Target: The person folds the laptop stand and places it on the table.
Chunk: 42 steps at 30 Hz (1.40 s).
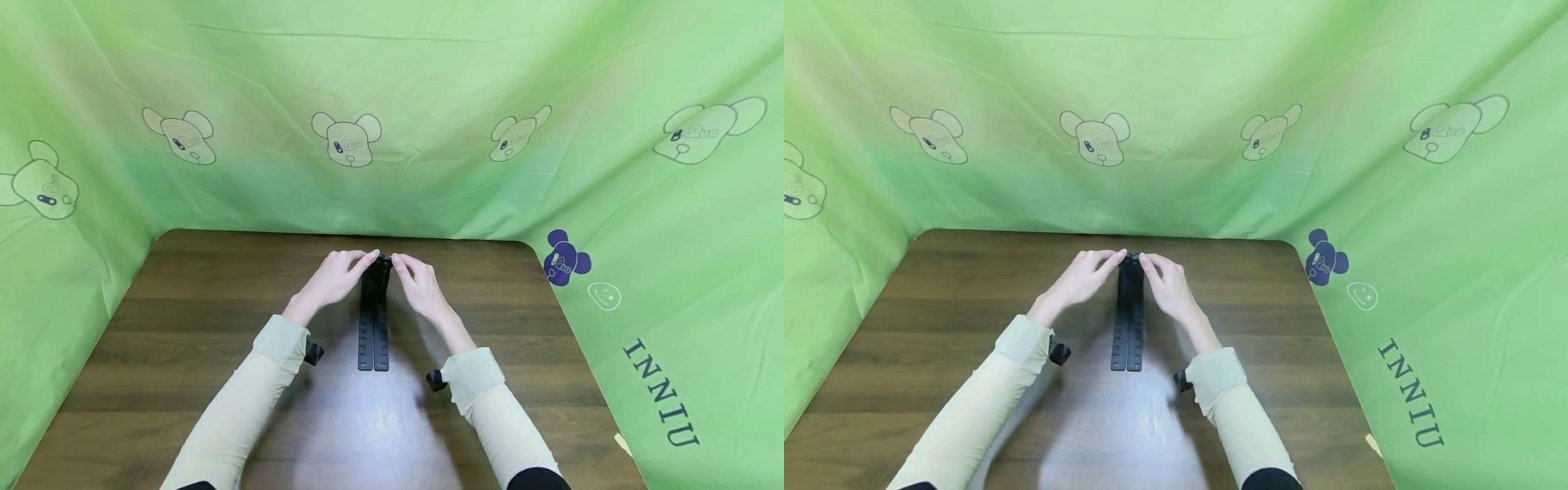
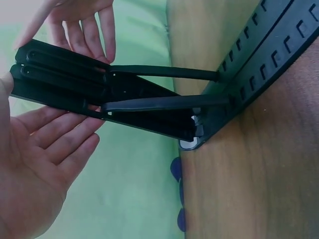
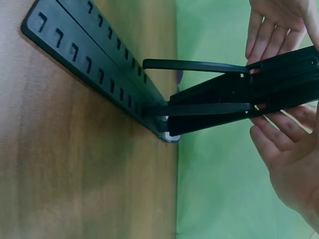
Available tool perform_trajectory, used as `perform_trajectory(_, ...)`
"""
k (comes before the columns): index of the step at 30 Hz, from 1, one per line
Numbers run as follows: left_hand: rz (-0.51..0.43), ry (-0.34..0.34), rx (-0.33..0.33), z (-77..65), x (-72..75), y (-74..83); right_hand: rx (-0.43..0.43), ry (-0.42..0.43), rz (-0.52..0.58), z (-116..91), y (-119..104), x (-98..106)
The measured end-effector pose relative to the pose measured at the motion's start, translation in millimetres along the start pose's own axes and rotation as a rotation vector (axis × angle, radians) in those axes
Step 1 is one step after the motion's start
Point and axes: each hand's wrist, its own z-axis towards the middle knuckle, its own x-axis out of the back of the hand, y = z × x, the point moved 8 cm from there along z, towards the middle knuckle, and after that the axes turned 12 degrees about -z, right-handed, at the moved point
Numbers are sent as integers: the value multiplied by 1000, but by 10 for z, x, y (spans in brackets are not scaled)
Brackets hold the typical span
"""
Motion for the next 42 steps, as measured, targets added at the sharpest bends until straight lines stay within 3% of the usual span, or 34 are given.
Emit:
perform_trajectory(14, -13, -2, 32, 194, 107, 14, -72, -85, -10, 247, 69, 56)
perform_trajectory(26, 1, -7, 78, 356, 172, 16, -127, -80, 16, 437, 118, 107)
perform_trajectory(36, -20, -2, 110, 457, 277, 7, -166, -162, 152, 610, 119, 90)
perform_trajectory(42, -60, -9, 152, 493, 299, -38, -203, -168, 169, 664, 145, 40)
